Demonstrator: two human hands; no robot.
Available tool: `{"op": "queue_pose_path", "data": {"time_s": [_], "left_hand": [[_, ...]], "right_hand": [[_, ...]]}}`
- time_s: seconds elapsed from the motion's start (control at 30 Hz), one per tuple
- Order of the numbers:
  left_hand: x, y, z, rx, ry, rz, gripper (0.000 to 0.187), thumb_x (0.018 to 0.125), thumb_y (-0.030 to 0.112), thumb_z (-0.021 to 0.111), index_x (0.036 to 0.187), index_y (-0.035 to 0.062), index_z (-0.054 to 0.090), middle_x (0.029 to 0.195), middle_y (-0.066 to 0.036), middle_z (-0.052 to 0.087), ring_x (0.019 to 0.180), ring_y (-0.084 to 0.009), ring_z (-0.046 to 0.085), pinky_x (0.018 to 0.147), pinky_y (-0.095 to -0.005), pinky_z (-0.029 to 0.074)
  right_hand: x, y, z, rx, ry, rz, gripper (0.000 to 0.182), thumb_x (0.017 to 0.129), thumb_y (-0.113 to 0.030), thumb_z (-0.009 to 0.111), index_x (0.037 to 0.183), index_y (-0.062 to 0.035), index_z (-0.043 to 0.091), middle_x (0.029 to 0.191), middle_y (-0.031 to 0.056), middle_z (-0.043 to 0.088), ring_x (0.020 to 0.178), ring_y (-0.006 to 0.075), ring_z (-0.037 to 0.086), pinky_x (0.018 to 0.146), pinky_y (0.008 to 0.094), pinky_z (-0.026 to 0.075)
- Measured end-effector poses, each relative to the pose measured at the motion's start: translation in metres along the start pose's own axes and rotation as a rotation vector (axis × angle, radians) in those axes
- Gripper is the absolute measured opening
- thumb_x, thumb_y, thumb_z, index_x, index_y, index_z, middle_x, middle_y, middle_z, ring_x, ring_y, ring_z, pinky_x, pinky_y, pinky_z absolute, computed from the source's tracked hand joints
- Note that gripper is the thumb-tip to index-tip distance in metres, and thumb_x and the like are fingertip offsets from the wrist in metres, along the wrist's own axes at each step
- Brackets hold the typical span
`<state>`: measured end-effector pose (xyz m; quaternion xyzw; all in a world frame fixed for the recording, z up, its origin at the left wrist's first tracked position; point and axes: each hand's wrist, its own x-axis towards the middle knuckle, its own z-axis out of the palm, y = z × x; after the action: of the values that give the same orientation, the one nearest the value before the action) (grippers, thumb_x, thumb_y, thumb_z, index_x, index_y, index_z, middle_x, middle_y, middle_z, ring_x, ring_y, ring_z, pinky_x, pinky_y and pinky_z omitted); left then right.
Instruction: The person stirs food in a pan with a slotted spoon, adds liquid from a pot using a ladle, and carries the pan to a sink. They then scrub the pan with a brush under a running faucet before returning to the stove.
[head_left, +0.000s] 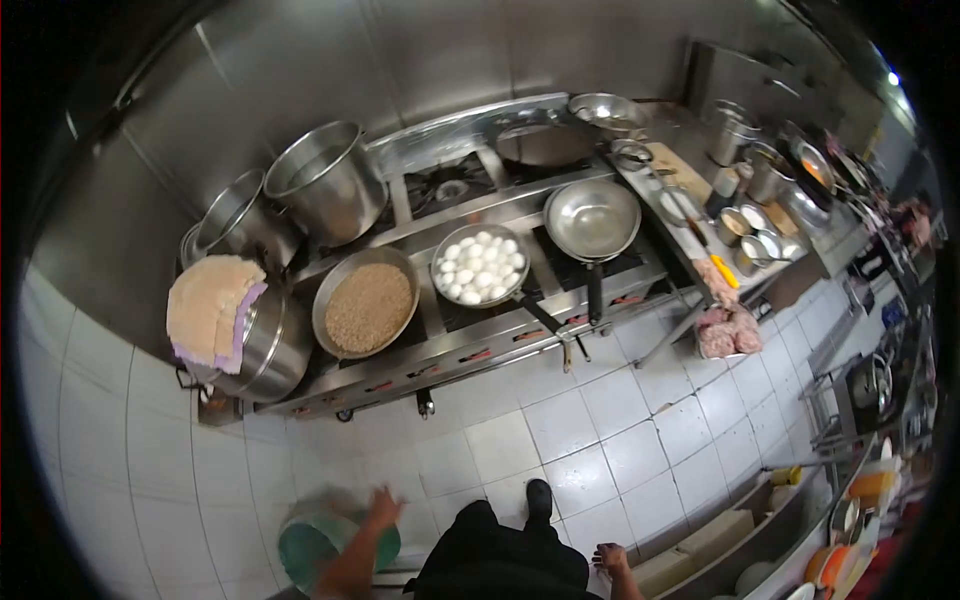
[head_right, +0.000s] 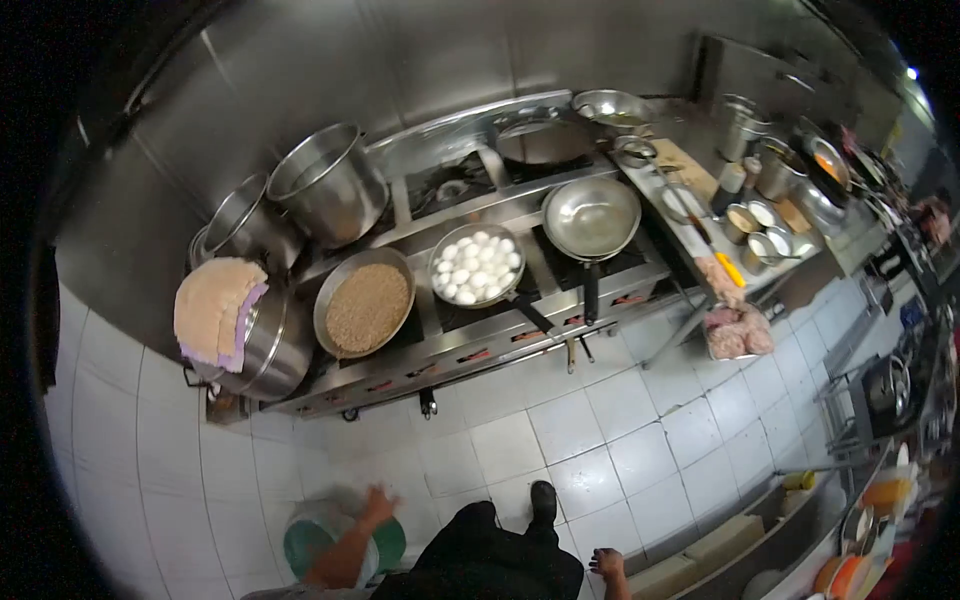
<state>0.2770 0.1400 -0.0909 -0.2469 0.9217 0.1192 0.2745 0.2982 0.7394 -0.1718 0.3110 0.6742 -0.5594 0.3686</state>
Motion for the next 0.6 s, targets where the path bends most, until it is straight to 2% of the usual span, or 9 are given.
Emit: {"op": "queue_pose_path", "data": {"time_s": [0.03, 0.07, 0.23, 0.27, 0.37, 0.47, 0.53, 0.57, 0.6], "left_hand": [[0.014, -0.034, 0.072, -0.039, -0.424, 0.127, 0.078, 0.088, 0.054, 0.05, 0.138, -0.0034, 0.033, 0.141, -0.029, 0.033, 0.131, -0.0413, 0.033, 0.107, -0.0507, 0.028], [0.0, -0.034, 0.088, -0.027, -0.663, 0.186, 0.075, 0.088, 0.051, 0.051, 0.137, -0.0024, 0.034, 0.138, -0.028, 0.036, 0.127, -0.0402, 0.036, 0.104, -0.0497, 0.031], [0.033, -0.045, 0.099, -0.063, -1.237, 0.657, 0.064, 0.084, 0.038, 0.058, 0.134, 0.003, 0.04, 0.123, -0.019, 0.053, 0.103, -0.0346, 0.054, 0.089, -0.0448, 0.045], [0.047, -0.045, 0.095, -0.038, -1.299, 0.706, 0.062, 0.084, 0.036, 0.06, 0.134, 0.0041, 0.042, 0.12, -0.017, 0.056, 0.099, -0.0335, 0.057, 0.085, -0.0439, 0.048], [0.042, 0.018, 0.0, 0.069, -0.981, -0.033, 0.062, 0.087, 0.052, 0.055, 0.124, 0.0014, 0.051, 0.108, -0.017, 0.061, 0.093, -0.03, 0.061, 0.073, -0.0474, 0.053], [0.056, 0.023, -0.012, -0.029, -0.971, -0.003, 0.062, 0.088, 0.053, 0.051, 0.118, -0.0009, 0.053, 0.106, -0.017, 0.06, 0.088, -0.0317, 0.062, 0.07, -0.0467, 0.053], [0.08, 0.01, -0.003, 0.097, -1.01, 0.62, 0.056, 0.088, 0.052, 0.051, 0.109, 0.0004, 0.06, 0.094, -0.016, 0.063, 0.082, -0.0285, 0.063, 0.069, -0.0417, 0.053], [0.122, -0.009, 0.058, 0.307, -0.902, 1.03, 0.05, 0.087, 0.047, 0.053, 0.103, 0.0003, 0.064, 0.087, -0.016, 0.065, 0.079, -0.0285, 0.064, 0.068, -0.042, 0.053], [0.097, 0.019, 0.043, 0.483, -0.659, 1.421, 0.045, 0.086, 0.042, 0.055, 0.098, 0.0002, 0.067, 0.079, -0.016, 0.066, 0.076, -0.0285, 0.065, 0.068, -0.0422, 0.053]], "right_hand": [[-0.008, -0.022, 0.007, 0.206, 0.083, 0.185, 0.028, 0.088, -0.017, 0.055, 0.106, 0.0041, 0.055, 0.088, 0.0168, 0.064, 0.072, 0.0272, 0.065, 0.058, 0.039, 0.054], [-0.01, -0.03, 0.01, 0.231, 0.105, 0.175, 0.028, 0.088, -0.017, 0.055, 0.106, 0.0041, 0.055, 0.088, 0.0168, 0.064, 0.072, 0.0272, 0.065, 0.058, 0.039, 0.054], [-0.045, -0.048, 0.041, 0.35, 0.21, 0.018, 0.034, 0.09, -0.019, 0.054, 0.115, 0.0023, 0.051, 0.096, 0.0172, 0.064, 0.08, 0.0285, 0.065, 0.066, 0.039, 0.055], [-0.061, -0.047, 0.05, 0.344, 0.243, -0.004, 0.033, 0.09, -0.019, 0.054, 0.116, 0.0022, 0.052, 0.096, 0.0169, 0.064, 0.079, 0.0273, 0.065, 0.065, 0.0377, 0.055], [-0.099, -0.03, 0.082, 0.342, 0.267, 0.069, 0.035, 0.09, -0.019, 0.055, 0.118, 0.0026, 0.052, 0.098, 0.0171, 0.064, 0.078, 0.0268, 0.065, 0.065, 0.037, 0.055], [-0.114, 0.019, 0.114, 0.35, 0.282, 0.131, 0.036, 0.089, -0.02, 0.057, 0.116, 0.0034, 0.053, 0.096, 0.0178, 0.064, 0.075, 0.0276, 0.066, 0.06, 0.0387, 0.055], [-0.114, 0.062, 0.124, -0.031, 0.211, 0.135, 0.036, 0.089, -0.021, 0.057, 0.114, 0.0038, 0.054, 0.095, 0.019, 0.064, 0.074, 0.028, 0.066, 0.058, 0.0392, 0.056], [-0.127, 0.072, 0.134, 0.163, 0.257, 0.151, 0.036, 0.088, -0.022, 0.057, 0.113, 0.0038, 0.054, 0.095, 0.0188, 0.064, 0.074, 0.0277, 0.065, 0.058, 0.0392, 0.055], [-0.129, 0.074, 0.14, 0.323, 0.28, 0.153, 0.036, 0.088, -0.022, 0.058, 0.113, 0.0038, 0.054, 0.094, 0.0186, 0.064, 0.073, 0.0274, 0.065, 0.057, 0.0392, 0.055]]}}
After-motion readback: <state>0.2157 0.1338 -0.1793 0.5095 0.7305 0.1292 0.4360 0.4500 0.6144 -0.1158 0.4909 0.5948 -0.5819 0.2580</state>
